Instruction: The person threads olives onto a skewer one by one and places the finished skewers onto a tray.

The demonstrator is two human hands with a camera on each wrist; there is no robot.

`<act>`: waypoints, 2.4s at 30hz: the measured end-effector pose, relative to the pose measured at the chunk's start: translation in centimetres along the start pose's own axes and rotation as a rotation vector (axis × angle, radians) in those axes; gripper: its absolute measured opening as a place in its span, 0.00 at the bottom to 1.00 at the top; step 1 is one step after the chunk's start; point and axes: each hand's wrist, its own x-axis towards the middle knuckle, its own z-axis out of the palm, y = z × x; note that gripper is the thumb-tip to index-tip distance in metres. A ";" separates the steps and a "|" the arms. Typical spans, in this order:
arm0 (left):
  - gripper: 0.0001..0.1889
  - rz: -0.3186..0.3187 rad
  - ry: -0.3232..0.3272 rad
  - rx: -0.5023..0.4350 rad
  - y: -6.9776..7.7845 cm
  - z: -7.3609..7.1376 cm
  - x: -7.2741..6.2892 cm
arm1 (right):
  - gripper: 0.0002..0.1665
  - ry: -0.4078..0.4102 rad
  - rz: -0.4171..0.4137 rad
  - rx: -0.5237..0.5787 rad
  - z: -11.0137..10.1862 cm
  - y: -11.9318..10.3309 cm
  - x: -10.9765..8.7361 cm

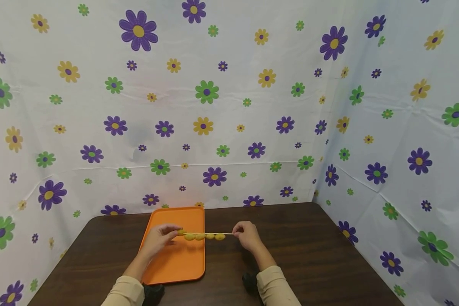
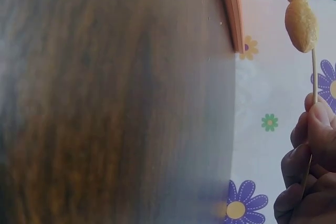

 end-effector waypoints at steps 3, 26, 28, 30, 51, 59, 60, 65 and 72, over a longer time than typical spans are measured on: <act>0.11 -0.007 -0.004 -0.003 0.0 -0.2 0.0 | 0.12 -0.005 0.000 -0.003 0.1 -0.1 0.0; 0.07 0.046 -0.060 0.100 -0.3 -0.2 -0.1 | 0.11 0.011 -0.009 -0.012 0.3 -0.3 0.0; 0.06 0.044 -0.070 0.102 -0.4 -0.2 -0.2 | 0.11 0.006 -0.001 -0.011 0.4 -0.3 -0.1; 0.06 0.042 -0.083 0.101 -0.4 -0.2 -0.2 | 0.11 -0.003 0.009 -0.014 0.5 -0.3 -0.2; 0.15 -0.033 0.037 0.092 0.5 -2.1 -0.4 | 0.11 -0.090 0.000 -0.005 0.9 -1.2 -0.1; 0.19 -0.042 0.161 0.134 0.4 -4.4 -1.0 | 0.08 -0.054 -0.019 -0.028 1.8 -2.6 0.8; 0.19 -0.050 0.165 0.140 0.4 -4.8 -1.2 | 0.08 -0.049 -0.023 -0.035 2.2 -2.7 1.0; 0.22 -0.092 0.188 0.148 0.4 -6.4 -2.1 | 0.07 -0.023 -0.019 -0.070 4.2 -3.2 2.3; 0.16 -0.122 0.190 0.117 0.3 -7.9 -3.1 | 0.04 0.003 0.119 -0.216 6.3 -4.3 3.8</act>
